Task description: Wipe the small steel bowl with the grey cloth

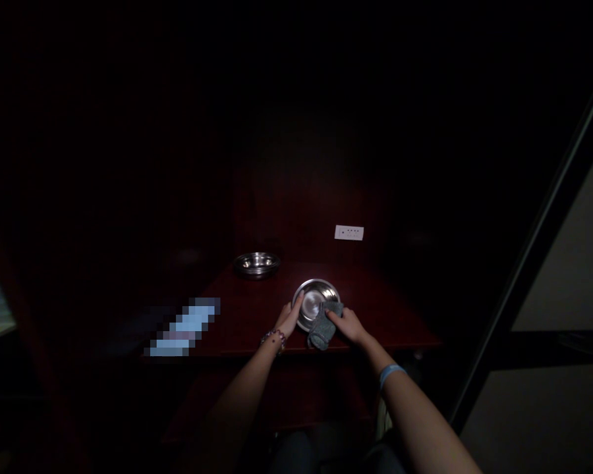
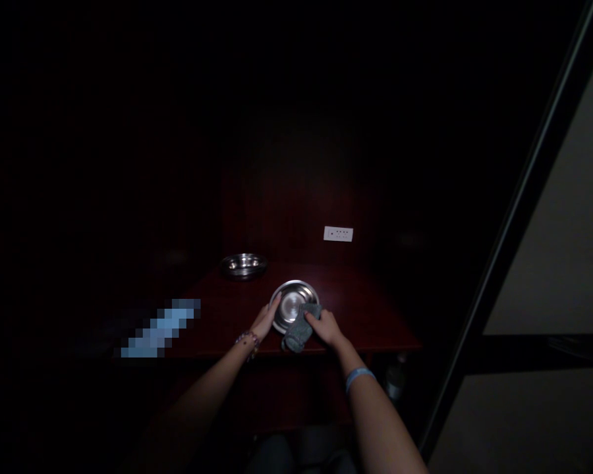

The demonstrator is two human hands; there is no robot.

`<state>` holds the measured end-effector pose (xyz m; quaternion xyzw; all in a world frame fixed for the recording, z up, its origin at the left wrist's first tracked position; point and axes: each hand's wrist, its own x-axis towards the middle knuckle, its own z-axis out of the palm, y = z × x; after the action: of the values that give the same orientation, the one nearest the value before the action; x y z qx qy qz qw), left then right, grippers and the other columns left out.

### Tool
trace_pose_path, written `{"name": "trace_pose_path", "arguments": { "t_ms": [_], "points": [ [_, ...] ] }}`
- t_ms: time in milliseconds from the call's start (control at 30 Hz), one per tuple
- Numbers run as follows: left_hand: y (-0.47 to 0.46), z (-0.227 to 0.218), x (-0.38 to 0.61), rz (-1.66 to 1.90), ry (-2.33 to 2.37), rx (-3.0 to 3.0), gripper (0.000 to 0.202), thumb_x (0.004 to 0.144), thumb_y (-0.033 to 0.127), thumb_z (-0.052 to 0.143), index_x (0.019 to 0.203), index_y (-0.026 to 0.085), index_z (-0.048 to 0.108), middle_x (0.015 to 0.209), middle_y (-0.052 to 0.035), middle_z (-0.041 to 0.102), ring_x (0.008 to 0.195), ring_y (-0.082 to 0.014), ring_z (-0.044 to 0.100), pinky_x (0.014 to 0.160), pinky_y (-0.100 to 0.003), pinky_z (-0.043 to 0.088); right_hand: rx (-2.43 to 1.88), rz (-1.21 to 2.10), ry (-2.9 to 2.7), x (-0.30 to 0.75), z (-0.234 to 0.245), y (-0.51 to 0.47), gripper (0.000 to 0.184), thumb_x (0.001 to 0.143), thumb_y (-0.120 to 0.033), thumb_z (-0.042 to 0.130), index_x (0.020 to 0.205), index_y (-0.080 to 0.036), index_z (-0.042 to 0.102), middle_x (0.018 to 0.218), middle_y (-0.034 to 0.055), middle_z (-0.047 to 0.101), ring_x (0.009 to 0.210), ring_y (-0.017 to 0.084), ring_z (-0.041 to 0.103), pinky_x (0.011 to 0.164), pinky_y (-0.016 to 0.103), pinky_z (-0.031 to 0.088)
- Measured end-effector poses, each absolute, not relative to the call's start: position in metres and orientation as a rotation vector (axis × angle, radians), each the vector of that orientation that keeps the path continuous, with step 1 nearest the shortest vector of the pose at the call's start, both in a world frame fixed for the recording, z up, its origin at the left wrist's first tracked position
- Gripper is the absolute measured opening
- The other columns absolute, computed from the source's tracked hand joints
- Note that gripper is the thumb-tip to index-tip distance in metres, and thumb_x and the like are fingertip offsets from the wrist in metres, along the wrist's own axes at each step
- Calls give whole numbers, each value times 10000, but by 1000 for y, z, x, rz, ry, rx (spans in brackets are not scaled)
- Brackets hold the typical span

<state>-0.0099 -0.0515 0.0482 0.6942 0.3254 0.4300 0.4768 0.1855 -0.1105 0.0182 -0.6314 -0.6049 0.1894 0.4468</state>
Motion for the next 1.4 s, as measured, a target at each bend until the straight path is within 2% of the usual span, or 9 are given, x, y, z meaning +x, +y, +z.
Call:
{"name": "trace_pose_path", "arguments": {
  "t_ms": [367,533,1400],
  "points": [
    [-54,51,-11,1030,802,1679,658,846,628,344,1098,108,659,1083,-115,693,1023,-228,628,922,-294,454,-1581,467,-1494,183,22,-115,417,803,-483,522,890,-122,712,886,83,713,839,229,659,778,312,493],
    [-54,51,-11,1043,790,1683,652,848,625,347,1109,114,656,1086,-111,692,1029,-228,625,927,-296,450,-1591,455,-1512,182,24,-116,415,807,-480,517,843,-115,711,858,91,714,845,233,657,758,301,493],
    [-53,49,-9,1066,786,1661,621,841,610,387,1099,118,663,1086,-111,692,1031,-225,628,947,-308,444,-1610,466,-1492,182,25,-116,404,808,-475,522,865,-124,714,864,85,715,872,230,658,770,294,488]
  ]
}}
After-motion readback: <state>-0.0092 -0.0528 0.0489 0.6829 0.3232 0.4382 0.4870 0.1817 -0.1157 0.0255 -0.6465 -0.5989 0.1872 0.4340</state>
